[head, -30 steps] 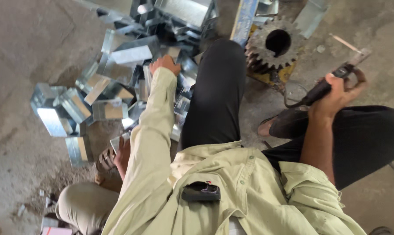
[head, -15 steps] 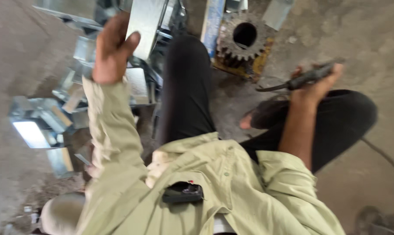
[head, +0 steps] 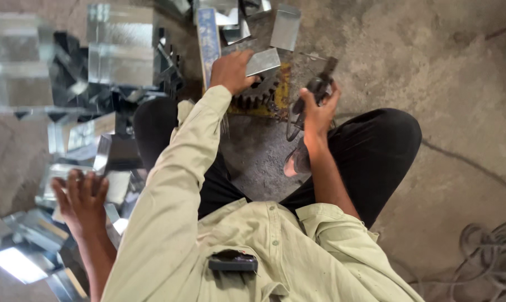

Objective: The person sits on the floor and uses a handheld welding torch to join square metal tubes. They pick up individual metal pieces from a pile, position them against a metal jig, and weld the seams, creating bright sparks. The person repeats this process for multiple pieces, occasionally adjusting their position or the metal parts.

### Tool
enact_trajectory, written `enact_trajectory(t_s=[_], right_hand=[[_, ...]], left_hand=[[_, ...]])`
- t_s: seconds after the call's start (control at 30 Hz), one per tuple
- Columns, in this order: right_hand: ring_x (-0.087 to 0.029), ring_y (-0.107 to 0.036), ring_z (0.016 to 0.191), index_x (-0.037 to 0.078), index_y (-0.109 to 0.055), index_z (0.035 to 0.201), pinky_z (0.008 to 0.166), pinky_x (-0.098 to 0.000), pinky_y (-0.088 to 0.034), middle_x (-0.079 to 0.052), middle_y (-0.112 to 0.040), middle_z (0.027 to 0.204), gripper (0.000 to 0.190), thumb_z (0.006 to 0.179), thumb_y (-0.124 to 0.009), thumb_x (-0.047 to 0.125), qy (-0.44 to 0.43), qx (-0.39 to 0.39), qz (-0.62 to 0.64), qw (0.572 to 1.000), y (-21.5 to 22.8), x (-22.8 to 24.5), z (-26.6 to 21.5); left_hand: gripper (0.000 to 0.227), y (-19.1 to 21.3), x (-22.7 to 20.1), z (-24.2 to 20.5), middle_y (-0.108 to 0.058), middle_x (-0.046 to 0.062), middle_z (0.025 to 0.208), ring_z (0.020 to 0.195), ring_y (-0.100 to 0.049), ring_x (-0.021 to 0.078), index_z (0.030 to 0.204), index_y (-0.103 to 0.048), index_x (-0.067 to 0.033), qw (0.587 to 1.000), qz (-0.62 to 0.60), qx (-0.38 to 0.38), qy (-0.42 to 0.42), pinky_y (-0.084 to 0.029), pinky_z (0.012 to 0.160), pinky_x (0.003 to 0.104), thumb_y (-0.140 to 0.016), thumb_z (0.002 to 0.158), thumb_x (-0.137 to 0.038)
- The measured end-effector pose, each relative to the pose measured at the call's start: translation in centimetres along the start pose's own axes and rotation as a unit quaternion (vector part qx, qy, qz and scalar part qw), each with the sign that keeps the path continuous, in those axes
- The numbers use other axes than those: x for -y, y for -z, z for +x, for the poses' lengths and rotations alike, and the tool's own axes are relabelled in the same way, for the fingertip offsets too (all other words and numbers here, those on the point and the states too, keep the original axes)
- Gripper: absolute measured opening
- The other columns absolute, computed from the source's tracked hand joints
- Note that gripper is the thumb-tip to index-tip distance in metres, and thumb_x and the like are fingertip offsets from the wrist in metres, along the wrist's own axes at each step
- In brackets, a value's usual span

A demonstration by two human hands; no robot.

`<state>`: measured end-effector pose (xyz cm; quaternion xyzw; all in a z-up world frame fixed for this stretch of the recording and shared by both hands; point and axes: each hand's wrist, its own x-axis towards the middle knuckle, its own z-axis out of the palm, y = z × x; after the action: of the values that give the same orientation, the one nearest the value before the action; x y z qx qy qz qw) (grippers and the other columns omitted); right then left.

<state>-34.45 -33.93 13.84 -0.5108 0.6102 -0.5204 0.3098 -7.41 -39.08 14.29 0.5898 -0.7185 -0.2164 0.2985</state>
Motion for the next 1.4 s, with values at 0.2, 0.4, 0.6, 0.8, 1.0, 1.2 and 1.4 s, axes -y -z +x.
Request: enact_trajectory(t_s=[0.2, 0.4, 0.6, 0.8, 1.0, 1.2, 1.4], right_hand=[[-0.018, -0.073, 0.097, 0.011, -0.031, 0.15, 0.086, -0.0321, -0.058, -0.012, -0.069, 0.111, 0.079, 0.091, -0.085, 0.013, 0.017, 0.052, -0.026, 0.998, -0.7, 1.9, -1.3], [-0.016, -0.074, 0.089, 0.01, -0.034, 0.148, 0.076, -0.0308, -0.061, -0.013, -0.069, 0.118, 0.08, 0.088, -0.087, 0.015, 0.023, 0.052, -0.045, 0.997, -1.0, 3.0, -2.0], [-0.027, -0.074, 0.108, 0.008, -0.035, 0.15, 0.087, -0.0358, -0.066, -0.021, -0.062, 0.13, 0.082, 0.089, -0.089, 0.018, 0.13, 0.086, -0.079, 0.985, -1.1, 3.7, -2.1], [-0.025, -0.077, 0.097, 0.008, -0.037, 0.148, 0.082, -0.0372, -0.066, -0.019, -0.065, 0.126, 0.083, 0.085, -0.09, 0.021, 0.083, 0.088, -0.083, 0.989, -1.5, 3.4, -2.1], [-0.025, -0.076, 0.099, 0.009, -0.039, 0.148, 0.083, -0.0364, -0.064, -0.02, -0.066, 0.124, 0.082, 0.085, -0.09, 0.019, 0.082, 0.073, -0.082, 0.991, -1.7, 3.4, -2.0], [-0.021, -0.076, 0.094, 0.007, -0.038, 0.148, 0.078, -0.0329, -0.064, -0.019, -0.067, 0.128, 0.081, 0.086, -0.089, 0.016, 0.064, 0.075, -0.043, 0.994, -1.6, 3.8, -1.9], [-0.019, -0.075, 0.086, 0.008, -0.039, 0.147, 0.073, -0.0327, -0.063, -0.018, -0.069, 0.125, 0.08, 0.084, -0.089, 0.014, 0.042, 0.076, -0.028, 0.996, -2.0, 3.4, -1.8]], left_hand=[[0.079, -3.2, 1.4, 1.7, -0.065, 0.012, 0.119, 0.12, -0.058, 0.0305, 0.145, -0.057, -0.0188, 0.977, 0.141, 0.157, 0.031, -0.032, 0.104, 0.059, -0.087, 0.077, -0.046], [0.085, -3.6, 2.2, 0.9, -0.058, 0.008, 0.137, 0.133, -0.051, 0.0264, 0.156, -0.048, -0.0178, 0.98, 0.183, 0.077, -0.002, -0.024, 0.114, 0.062, -0.085, 0.083, -0.04], [0.074, -2.4, 0.6, 1.2, -0.051, 0.01, 0.148, 0.139, -0.045, 0.0302, 0.147, -0.052, -0.0135, 0.985, 0.163, 0.049, 0.0, -0.018, 0.11, 0.068, -0.081, 0.086, -0.046], [0.05, -0.8, 0.9, 1.3, -0.047, 0.012, 0.154, 0.141, -0.046, 0.0312, 0.144, -0.059, -0.0127, 0.988, 0.149, -0.022, 0.017, -0.024, 0.115, 0.064, -0.07, 0.104, -0.041], [0.038, 0.2, 1.5, 0.8, -0.049, 0.012, 0.151, 0.135, -0.051, 0.032, 0.131, -0.068, -0.0116, 0.984, 0.165, -0.065, 0.012, -0.029, 0.111, 0.059, -0.075, 0.098, -0.029], [0.031, 1.2, 0.8, 0.3, -0.052, 0.011, 0.148, 0.13, -0.054, 0.0321, 0.124, -0.07, -0.0102, 0.982, 0.154, -0.111, -0.001, -0.033, 0.109, 0.055, -0.076, 0.095, -0.019], [0.022, 1.2, 0.9, 0.9, -0.052, 0.01, 0.148, 0.13, -0.056, 0.0316, 0.122, -0.071, -0.0101, 0.98, 0.156, -0.119, -0.015, -0.035, 0.109, 0.052, -0.07, 0.099, -0.01]])
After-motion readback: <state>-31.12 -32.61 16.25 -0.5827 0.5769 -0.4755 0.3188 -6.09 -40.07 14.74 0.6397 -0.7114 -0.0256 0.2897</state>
